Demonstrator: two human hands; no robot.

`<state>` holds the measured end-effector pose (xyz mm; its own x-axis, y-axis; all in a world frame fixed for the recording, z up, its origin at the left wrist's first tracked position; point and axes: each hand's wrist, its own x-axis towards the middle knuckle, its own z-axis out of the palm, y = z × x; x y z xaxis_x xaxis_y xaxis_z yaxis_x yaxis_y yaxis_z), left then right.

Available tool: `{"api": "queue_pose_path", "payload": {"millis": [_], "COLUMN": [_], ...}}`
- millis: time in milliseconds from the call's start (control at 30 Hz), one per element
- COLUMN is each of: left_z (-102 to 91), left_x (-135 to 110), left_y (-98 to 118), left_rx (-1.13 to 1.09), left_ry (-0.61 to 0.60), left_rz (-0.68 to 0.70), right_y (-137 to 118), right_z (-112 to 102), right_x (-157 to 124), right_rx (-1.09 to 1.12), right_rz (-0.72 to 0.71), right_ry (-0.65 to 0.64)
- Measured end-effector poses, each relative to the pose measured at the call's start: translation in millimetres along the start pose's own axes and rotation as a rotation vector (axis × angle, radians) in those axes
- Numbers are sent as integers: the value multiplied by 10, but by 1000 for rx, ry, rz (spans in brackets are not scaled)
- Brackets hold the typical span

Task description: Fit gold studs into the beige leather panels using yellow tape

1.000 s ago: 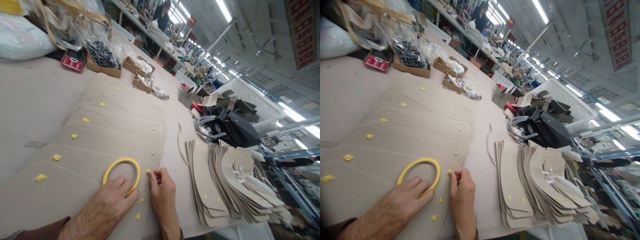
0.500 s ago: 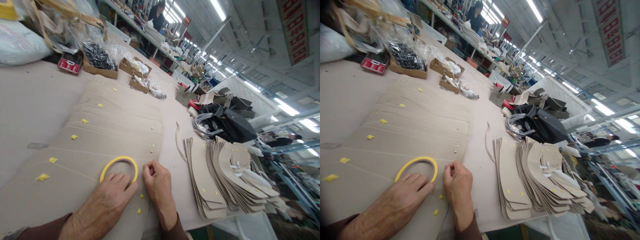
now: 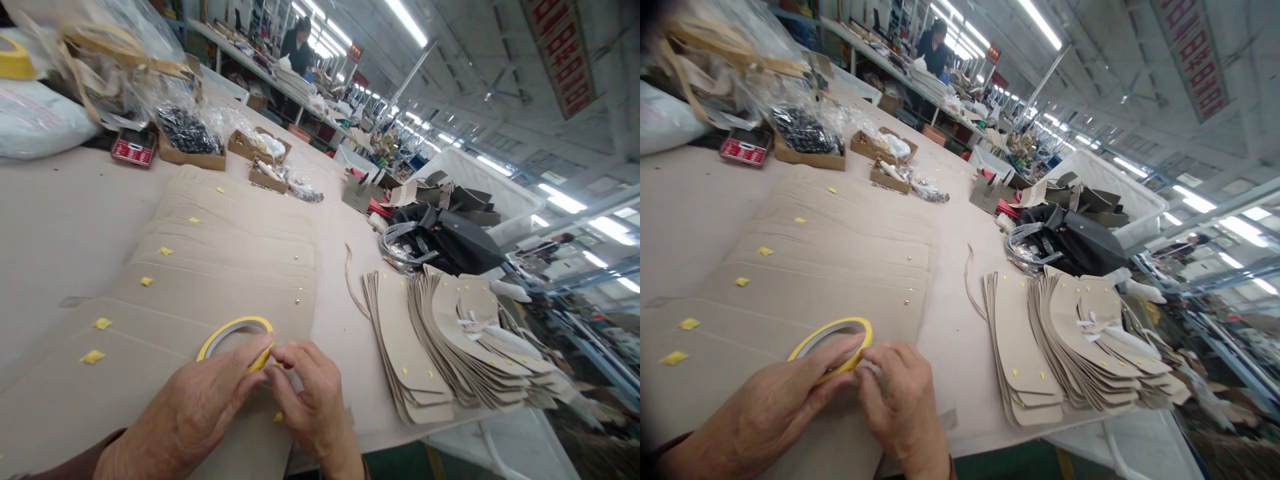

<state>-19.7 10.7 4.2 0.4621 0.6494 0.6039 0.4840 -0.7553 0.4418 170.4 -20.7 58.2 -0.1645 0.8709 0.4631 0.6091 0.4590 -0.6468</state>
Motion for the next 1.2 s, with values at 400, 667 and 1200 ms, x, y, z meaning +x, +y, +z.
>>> {"api": "queue_pose_path", "payload": {"millis": [400, 667, 1200], "left_z": [-103, -62, 118], "left_x": [67, 96, 109], "left_y": [43, 111, -120], "left_rx": [-135, -148, 120], "left_ry": [-146, -143, -284], "left_rz": [5, 62, -9], "right_y": [8, 18, 500], "right_z": [245, 173, -61], "right_x": [-193, -110, 28], "right_rx": [-225, 360, 337], "right_rz": [-140, 734, 967], "right_ry": [214, 168, -94]}}
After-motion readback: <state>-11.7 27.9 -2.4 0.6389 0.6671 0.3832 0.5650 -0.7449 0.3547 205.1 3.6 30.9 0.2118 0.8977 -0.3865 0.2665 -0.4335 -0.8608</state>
